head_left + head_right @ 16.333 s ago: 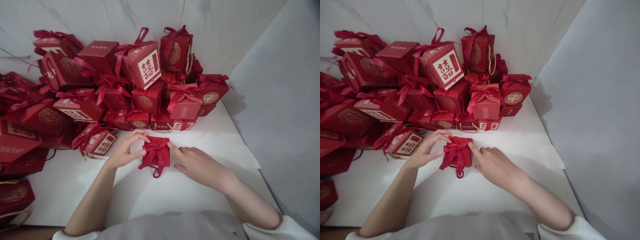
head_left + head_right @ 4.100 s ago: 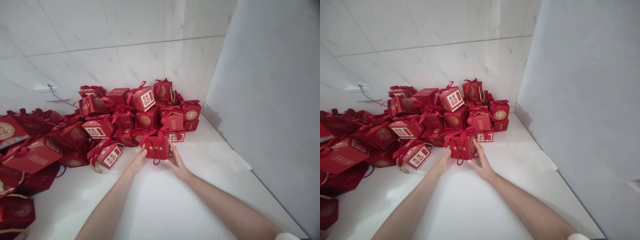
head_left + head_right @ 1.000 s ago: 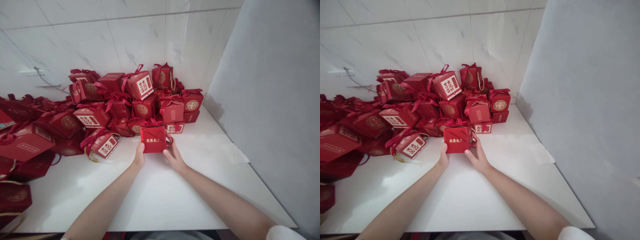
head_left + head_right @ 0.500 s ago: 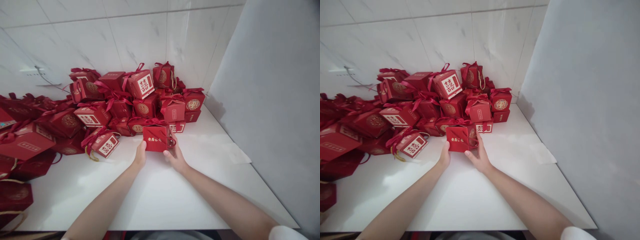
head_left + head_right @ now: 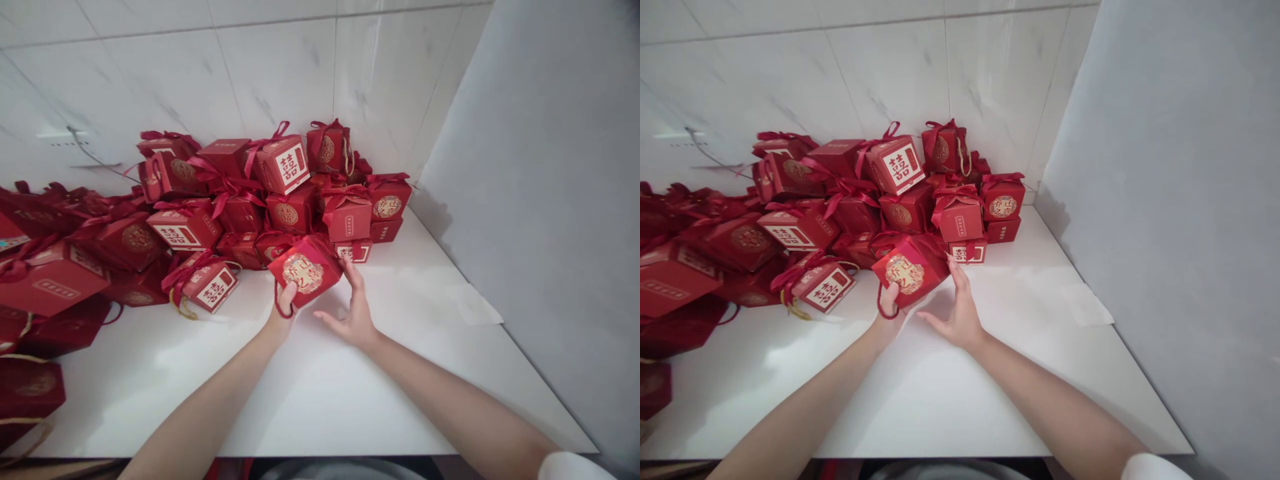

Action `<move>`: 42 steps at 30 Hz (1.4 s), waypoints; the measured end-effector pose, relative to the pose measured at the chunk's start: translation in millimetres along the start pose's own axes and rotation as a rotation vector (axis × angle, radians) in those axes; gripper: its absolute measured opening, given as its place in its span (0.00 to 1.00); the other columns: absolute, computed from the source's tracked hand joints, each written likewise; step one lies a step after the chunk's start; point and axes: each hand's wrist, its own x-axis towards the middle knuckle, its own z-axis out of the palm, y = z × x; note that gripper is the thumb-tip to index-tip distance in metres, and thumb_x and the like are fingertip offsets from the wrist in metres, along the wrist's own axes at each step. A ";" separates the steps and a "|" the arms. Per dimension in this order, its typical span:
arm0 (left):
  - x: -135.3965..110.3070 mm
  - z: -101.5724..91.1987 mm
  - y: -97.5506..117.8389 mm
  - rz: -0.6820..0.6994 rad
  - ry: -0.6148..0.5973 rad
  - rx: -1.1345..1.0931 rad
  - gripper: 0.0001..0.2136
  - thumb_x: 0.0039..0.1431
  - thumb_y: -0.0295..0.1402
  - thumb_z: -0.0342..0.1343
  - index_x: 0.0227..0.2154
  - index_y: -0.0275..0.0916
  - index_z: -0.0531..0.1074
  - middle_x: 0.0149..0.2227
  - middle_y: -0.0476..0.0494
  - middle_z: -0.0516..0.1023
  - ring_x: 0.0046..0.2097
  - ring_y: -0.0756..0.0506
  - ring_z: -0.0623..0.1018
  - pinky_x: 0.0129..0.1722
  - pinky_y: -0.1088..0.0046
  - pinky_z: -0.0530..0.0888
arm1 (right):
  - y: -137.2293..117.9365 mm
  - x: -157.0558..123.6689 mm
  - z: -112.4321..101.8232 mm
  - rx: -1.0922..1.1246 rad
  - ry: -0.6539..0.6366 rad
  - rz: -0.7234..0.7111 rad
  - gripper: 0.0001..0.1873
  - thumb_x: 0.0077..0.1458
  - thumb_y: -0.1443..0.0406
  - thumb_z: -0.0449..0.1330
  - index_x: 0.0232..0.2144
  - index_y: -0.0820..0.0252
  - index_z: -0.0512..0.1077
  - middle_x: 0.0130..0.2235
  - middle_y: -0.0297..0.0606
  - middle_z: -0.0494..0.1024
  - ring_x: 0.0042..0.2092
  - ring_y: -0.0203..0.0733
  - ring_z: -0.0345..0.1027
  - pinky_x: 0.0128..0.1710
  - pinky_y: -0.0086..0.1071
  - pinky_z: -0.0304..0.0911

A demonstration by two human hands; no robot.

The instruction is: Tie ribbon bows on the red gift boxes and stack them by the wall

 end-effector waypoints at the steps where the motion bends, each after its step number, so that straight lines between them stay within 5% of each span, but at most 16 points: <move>1: -2.0 3.3 2.1 -0.111 -0.039 -0.109 0.33 0.55 0.54 0.58 0.59 0.42 0.65 0.57 0.39 0.73 0.61 0.34 0.70 0.60 0.56 0.68 | -0.4 1.0 -0.7 0.001 0.013 0.005 0.51 0.55 0.54 0.65 0.69 0.54 0.39 0.69 0.49 0.48 0.69 0.58 0.45 0.66 0.58 0.48; 6: -18.7 19.5 7.2 -0.457 -0.288 -0.445 0.39 0.58 0.61 0.47 0.60 0.33 0.65 0.54 0.32 0.75 0.58 0.33 0.73 0.59 0.56 0.69 | -4.0 2.9 -5.4 0.002 0.083 0.041 0.42 0.61 0.59 0.57 0.69 0.54 0.39 0.70 0.45 0.41 0.70 0.56 0.38 0.67 0.60 0.43; 12: -23.9 22.2 0.1 -0.616 -0.244 -0.671 0.44 0.59 0.65 0.39 0.59 0.26 0.63 0.50 0.29 0.76 0.51 0.38 0.78 0.56 0.63 0.71 | -2.6 -0.1 -4.1 0.129 0.059 0.117 0.41 0.63 0.58 0.54 0.69 0.55 0.38 0.69 0.46 0.46 0.69 0.55 0.43 0.67 0.57 0.46; 20: -21.7 20.5 -3.1 -0.630 -0.215 -0.650 0.44 0.59 0.65 0.34 0.61 0.28 0.62 0.52 0.30 0.74 0.47 0.41 0.80 0.50 0.68 0.77 | 2.3 -1.3 -2.3 0.118 0.107 0.156 0.35 0.63 0.59 0.55 0.67 0.55 0.46 0.64 0.48 0.54 0.66 0.53 0.50 0.65 0.55 0.51; 25: -19.1 19.7 -2.0 -0.629 -0.132 -0.594 0.47 0.57 0.66 0.32 0.64 0.29 0.57 0.53 0.29 0.72 0.48 0.41 0.79 0.52 0.68 0.77 | 2.7 -1.3 -1.4 0.103 0.106 0.153 0.36 0.62 0.60 0.56 0.67 0.54 0.46 0.64 0.48 0.54 0.65 0.53 0.51 0.63 0.54 0.55; 42: -14.0 14.4 -4.6 -0.614 -0.148 -0.534 0.45 0.59 0.65 0.32 0.62 0.27 0.61 0.52 0.26 0.74 0.50 0.39 0.78 0.55 0.65 0.74 | -0.2 3.1 -3.9 0.139 0.093 0.176 0.35 0.60 0.62 0.58 0.65 0.54 0.49 0.65 0.49 0.53 0.66 0.53 0.50 0.60 0.51 0.61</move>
